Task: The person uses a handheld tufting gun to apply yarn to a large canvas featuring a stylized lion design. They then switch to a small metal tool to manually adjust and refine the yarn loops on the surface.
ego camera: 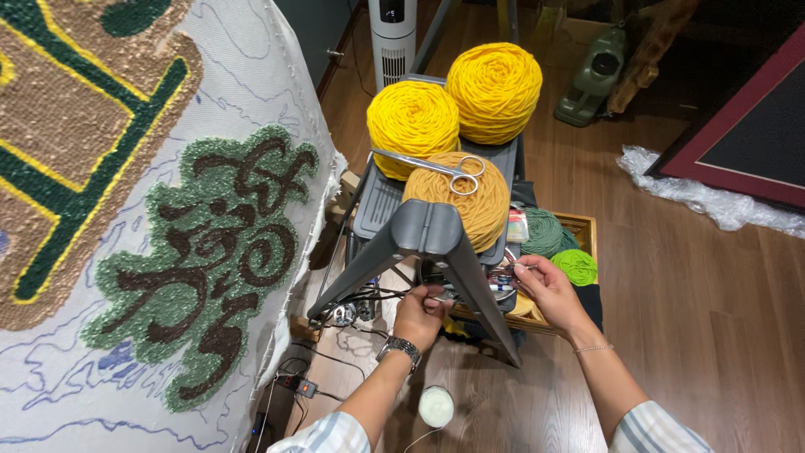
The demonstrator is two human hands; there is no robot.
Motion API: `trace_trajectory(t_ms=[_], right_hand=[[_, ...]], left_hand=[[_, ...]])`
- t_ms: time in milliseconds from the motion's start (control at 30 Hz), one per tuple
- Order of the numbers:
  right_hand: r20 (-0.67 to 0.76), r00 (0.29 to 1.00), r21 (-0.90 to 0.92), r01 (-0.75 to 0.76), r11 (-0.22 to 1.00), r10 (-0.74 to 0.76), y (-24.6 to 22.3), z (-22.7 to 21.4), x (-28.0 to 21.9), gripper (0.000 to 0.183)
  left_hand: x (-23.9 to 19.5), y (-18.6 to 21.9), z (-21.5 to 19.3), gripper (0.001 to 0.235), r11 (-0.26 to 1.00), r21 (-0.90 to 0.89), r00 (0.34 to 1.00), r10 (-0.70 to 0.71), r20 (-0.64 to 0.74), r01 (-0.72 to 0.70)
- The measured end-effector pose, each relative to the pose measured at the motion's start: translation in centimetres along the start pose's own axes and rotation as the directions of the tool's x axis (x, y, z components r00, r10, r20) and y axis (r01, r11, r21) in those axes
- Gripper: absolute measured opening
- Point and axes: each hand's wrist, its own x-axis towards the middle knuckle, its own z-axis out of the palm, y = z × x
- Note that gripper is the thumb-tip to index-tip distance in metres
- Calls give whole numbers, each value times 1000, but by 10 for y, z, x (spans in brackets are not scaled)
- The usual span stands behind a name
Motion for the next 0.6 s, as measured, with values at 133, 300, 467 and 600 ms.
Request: trace_trajectory(t_ms=[133, 300, 467, 600], right_hand=[[13, 995, 63, -102, 993, 102, -8, 3, -8, 23], [42, 984, 77, -176, 981, 173, -11, 10, -14, 22], [-1, 970, 79, -241, 967, 242, -16, 2, -17, 26], [59, 973, 4, -222, 975, 221, -9, -6, -18, 28]], left_hand=[[29, -29, 35, 21, 945, -328, 996, 32, 77, -5], [27, 3, 51, 13, 691, -676, 966, -148, 214, 256], [27, 14, 61, 16, 705, -607, 916, -161, 367, 367], [34, -4, 73, 25, 449, -730, 857, -264, 443, 516]])
